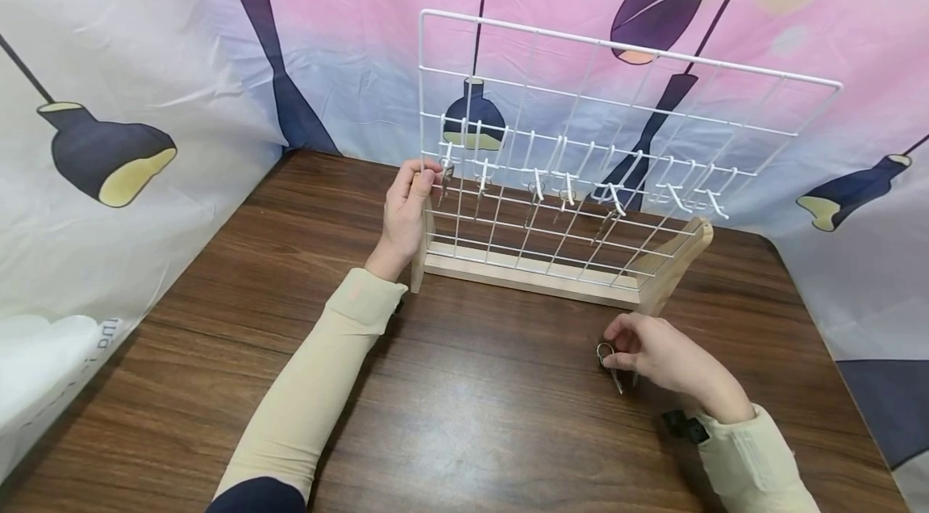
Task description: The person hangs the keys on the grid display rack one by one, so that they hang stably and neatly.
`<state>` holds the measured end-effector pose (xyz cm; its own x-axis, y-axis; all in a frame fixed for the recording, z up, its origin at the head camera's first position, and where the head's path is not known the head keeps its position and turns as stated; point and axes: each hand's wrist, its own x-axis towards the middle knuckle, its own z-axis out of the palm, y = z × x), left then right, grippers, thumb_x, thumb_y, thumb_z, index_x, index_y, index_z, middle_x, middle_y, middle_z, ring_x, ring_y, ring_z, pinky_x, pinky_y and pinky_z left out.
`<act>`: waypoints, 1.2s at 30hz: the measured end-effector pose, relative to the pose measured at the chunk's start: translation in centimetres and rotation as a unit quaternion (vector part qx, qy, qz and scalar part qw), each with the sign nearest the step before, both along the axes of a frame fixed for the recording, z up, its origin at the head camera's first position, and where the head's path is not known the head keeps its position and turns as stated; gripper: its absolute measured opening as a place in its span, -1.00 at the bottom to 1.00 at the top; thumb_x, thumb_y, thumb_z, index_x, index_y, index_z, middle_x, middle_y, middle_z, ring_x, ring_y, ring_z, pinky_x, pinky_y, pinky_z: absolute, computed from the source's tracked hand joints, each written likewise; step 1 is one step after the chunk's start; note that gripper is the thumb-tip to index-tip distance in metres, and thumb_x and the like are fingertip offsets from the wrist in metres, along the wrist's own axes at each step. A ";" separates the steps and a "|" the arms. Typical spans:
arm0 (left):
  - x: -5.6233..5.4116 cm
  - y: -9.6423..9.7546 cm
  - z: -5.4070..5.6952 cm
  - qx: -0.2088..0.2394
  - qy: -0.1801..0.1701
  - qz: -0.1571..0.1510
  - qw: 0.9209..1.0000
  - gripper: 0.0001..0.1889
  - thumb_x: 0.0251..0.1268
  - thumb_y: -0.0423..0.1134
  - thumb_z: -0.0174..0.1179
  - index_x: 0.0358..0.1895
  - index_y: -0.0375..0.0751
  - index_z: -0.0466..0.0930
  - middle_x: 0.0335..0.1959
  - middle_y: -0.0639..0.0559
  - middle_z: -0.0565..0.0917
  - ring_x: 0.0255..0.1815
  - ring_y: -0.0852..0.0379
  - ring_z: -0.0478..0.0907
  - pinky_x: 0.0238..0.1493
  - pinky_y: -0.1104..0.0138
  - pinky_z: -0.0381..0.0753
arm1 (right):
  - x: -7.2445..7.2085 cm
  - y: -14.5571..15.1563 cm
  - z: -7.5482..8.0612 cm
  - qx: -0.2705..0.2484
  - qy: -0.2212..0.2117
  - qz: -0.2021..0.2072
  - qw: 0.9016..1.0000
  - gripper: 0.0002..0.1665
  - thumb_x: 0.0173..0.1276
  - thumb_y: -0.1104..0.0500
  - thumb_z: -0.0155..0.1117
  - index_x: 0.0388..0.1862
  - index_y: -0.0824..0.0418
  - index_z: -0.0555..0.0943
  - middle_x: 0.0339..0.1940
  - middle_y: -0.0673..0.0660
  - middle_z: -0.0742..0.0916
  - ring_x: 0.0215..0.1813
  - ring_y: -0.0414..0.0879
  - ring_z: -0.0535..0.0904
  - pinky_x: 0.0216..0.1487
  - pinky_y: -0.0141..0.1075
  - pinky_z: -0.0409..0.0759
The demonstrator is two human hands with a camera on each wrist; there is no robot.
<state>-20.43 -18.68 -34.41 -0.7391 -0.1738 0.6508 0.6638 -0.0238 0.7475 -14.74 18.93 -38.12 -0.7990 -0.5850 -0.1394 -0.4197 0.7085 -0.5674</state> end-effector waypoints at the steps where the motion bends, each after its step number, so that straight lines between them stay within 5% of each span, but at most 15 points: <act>1: 0.0 0.0 0.0 0.000 0.001 0.000 1.000 -0.76 0.53 -0.43 -0.16 -0.06 -0.65 0.35 -0.27 0.09 0.52 -0.22 0.20 0.49 -0.14 0.22 0.56 | 0.0 0.0 -0.1 0.004 -0.001 0.001 1.000 -0.69 0.16 0.16 0.48 -0.21 0.24 0.57 -0.51 -0.08 0.59 -0.44 -0.24 0.50 -0.43 -0.37 0.51; 12: 0.0 0.1 -0.1 0.005 0.002 -0.007 1.000 -0.76 0.52 -0.38 -0.13 -0.07 -0.61 0.36 -0.27 0.10 0.53 -0.22 0.21 0.49 -0.15 0.38 0.55 | 0.0 -0.7 -0.2 0.048 0.005 -0.017 0.999 -0.74 0.15 0.16 0.49 -0.30 0.16 0.56 -0.55 -0.09 0.57 -0.52 -0.24 0.44 -0.50 -0.35 0.43; 36: 0.0 0.0 0.0 -0.004 -0.007 0.008 1.000 -0.75 0.52 -0.36 -0.13 -0.06 -0.60 0.37 -0.28 0.12 0.53 -0.23 0.22 0.50 -0.12 0.35 0.55 | -0.2 -0.8 -0.8 0.048 0.031 -0.023 0.998 -0.77 0.14 0.16 0.49 -0.37 0.12 0.55 -0.60 -0.15 0.58 -0.54 -0.26 0.43 -0.48 -0.32 0.39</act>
